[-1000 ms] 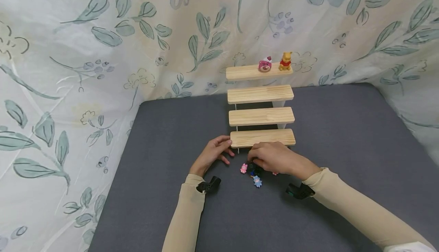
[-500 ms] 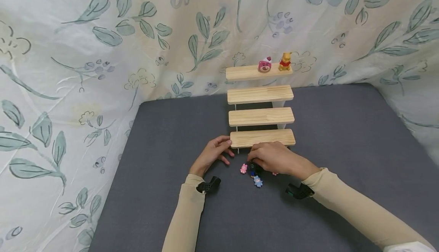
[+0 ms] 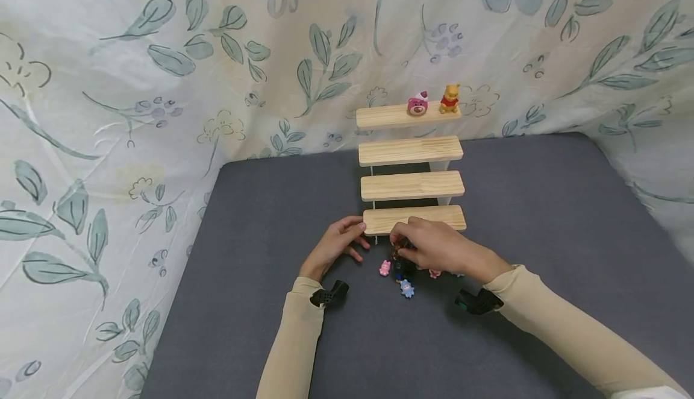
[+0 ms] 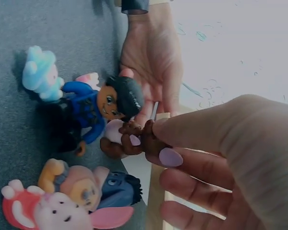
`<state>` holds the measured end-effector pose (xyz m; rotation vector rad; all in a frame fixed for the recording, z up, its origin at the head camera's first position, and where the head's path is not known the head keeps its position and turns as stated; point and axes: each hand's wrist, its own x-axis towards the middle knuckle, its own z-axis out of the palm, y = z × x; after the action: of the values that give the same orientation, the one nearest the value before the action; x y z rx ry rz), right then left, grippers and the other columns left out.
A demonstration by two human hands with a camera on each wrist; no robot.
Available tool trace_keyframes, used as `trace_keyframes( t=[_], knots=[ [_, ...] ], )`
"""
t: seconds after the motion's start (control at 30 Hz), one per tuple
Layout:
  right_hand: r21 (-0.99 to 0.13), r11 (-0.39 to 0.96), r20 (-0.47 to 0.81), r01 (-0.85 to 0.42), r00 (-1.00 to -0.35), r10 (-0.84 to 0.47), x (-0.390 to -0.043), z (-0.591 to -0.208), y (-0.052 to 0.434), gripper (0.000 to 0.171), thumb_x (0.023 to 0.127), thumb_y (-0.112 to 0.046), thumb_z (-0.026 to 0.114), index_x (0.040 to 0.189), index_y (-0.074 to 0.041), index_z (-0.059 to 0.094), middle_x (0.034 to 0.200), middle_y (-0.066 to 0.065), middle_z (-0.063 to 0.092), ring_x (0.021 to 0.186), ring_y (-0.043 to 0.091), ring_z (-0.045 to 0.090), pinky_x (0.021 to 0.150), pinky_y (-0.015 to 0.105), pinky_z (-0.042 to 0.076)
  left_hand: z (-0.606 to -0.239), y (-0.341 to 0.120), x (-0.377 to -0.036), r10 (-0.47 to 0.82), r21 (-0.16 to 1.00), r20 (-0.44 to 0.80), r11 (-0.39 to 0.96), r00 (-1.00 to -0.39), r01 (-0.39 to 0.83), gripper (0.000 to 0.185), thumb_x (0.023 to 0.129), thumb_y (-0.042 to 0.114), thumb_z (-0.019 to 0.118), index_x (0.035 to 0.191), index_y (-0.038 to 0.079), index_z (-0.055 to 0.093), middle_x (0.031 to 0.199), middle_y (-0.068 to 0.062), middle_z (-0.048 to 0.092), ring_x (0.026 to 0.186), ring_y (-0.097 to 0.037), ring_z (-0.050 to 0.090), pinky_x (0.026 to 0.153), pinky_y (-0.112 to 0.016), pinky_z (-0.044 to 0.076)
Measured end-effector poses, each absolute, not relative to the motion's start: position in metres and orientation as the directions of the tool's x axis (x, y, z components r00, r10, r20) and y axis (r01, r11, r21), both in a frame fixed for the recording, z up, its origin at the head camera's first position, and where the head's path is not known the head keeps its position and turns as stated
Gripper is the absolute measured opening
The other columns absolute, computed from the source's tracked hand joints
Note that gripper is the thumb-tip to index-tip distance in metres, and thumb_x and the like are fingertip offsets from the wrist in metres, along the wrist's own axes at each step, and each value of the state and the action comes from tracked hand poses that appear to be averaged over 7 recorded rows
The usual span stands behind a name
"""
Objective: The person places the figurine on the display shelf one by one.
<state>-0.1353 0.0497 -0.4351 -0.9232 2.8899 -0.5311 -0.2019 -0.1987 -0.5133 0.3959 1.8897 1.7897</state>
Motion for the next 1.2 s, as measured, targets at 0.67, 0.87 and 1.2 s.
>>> trace_keyframes(
  t=[0.67, 0.87, 1.2],
  knots=[
    [-0.601, 0.627, 0.083, -0.496, -0.819, -0.568, -0.144, -0.399, 0.066, 0.035, 0.098, -0.013, 0.068, 0.132, -0.007, 0.065, 0.114, 0.002, 0.074, 0.099, 0.016, 0.07, 0.075, 0.028, 0.058, -0.513, -0.198, -0.203, 0.537, 0.986, -0.165, 0.102, -0.827, -0.131, 0.042, 0.106, 0.03, 0.055, 0.142, 0.006, 0.054, 0.119, -0.019, 0.062, 0.084, -0.015, 0.069, 0.06, -0.031, 0.063],
    [-0.626, 0.607, 0.133, -0.49, -0.834, -0.535, -0.149, -0.389, 0.073, 0.034, 0.097, -0.01, 0.069, 0.13, -0.007, 0.066, 0.115, 0.001, 0.072, 0.098, 0.015, 0.067, 0.076, 0.031, 0.057, -0.512, -0.199, -0.202, 0.535, 0.985, -0.17, 0.102, -0.828, -0.137, 0.043, 0.106, 0.029, 0.055, 0.142, 0.006, 0.054, 0.12, -0.019, 0.062, 0.084, -0.015, 0.069, 0.061, -0.031, 0.063],
    [-0.615, 0.606, 0.208, -0.505, -0.845, -0.493, -0.157, -0.369, 0.075, 0.027, 0.095, -0.011, 0.072, 0.122, -0.01, 0.07, 0.109, 0.001, 0.073, 0.094, 0.014, 0.069, 0.078, 0.032, 0.06, -0.512, -0.199, -0.202, 0.532, 0.984, -0.178, 0.115, -0.828, -0.138, 0.042, 0.106, 0.029, 0.055, 0.142, 0.006, 0.054, 0.119, -0.018, 0.062, 0.084, -0.015, 0.069, 0.061, -0.032, 0.063]
  ],
)
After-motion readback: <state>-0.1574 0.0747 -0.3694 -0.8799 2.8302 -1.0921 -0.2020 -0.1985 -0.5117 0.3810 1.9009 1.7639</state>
